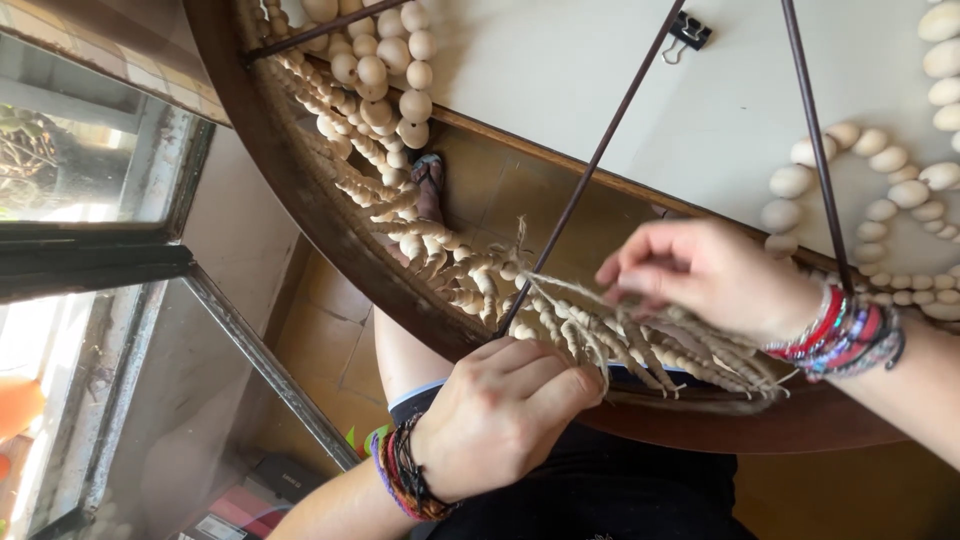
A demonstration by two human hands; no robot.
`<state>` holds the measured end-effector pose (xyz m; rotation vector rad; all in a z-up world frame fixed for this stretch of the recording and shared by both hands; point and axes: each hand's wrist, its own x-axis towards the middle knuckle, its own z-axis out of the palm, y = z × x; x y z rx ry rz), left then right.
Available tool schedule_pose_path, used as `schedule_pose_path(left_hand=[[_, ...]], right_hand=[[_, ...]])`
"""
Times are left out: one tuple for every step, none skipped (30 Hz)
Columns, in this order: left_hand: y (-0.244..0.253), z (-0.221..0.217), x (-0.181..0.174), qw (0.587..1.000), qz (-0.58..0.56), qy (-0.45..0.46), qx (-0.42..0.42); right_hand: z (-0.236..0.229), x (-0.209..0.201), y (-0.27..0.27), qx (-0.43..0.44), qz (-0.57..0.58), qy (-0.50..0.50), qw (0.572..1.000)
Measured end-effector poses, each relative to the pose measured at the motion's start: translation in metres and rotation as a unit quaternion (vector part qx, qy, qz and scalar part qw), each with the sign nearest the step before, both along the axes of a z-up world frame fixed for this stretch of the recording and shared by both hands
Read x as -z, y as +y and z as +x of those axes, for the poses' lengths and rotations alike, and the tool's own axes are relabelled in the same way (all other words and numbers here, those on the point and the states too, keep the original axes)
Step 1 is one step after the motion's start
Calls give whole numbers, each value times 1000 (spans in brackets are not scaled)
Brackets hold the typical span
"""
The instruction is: Tying twine knots around a circular frame with wooden beads to assemble a decorative item
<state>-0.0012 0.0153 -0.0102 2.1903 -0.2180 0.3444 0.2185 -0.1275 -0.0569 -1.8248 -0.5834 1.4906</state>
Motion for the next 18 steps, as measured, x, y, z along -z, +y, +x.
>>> schedule_pose_path(left_hand=[[-1,0,2,1000,11,-1,-2],[-2,0,3,1000,23,-2,-2],[-2,-1,2,1000,25,-4,-2],[-3,-1,2,1000,27,-6,-4],[-3,-1,2,1000,29,-9,-6],[-4,-1,2,1000,29,-9,-7],[-4,-1,3,999,30,-14,-12],[-4,-2,3,999,32,-19,-17],[-4,-3,4,999,33,-18,-18],[-4,-3,5,999,33,-18,-18],[-4,-4,5,999,32,-17,-18],[-4,-4,5,999,32,-16,-19],[-3,-4,5,999,28,-18,-16],[-3,-4,5,999,24,-21,-13],[-2,-4,5,999,25,-22,-13],[-2,-4,6,999,22,-21,-10],[-2,-4,6,1000,20,-21,-7],[-2,-4,7,1000,19,-21,-7]], right_hand=[[-4,6,-6,-61,-16,-46,997],[-9,13,-13,-120,-32,-93,988],[-12,13,-11,-120,-31,-95,988],[-16,12,-9,-174,-53,-120,976],[-19,12,-8,-228,-76,-144,960],[-20,11,-4,-228,-75,-144,960],[-21,10,-1,-218,-85,-97,967],[-23,10,4,-207,-93,-50,973],[-23,16,3,-208,-91,-49,973],[-23,22,3,-202,-94,-37,974],[-22,28,3,-196,-97,-25,975],[-23,23,6,-197,-96,-25,975],[-24,18,9,-188,-180,-3,966],[-24,13,12,-177,-262,17,949],[-27,16,11,-177,-262,17,949],[-29,18,10,-172,-265,31,948],[-31,21,8,-168,-268,45,948],[-36,34,1,-168,-269,44,947]])
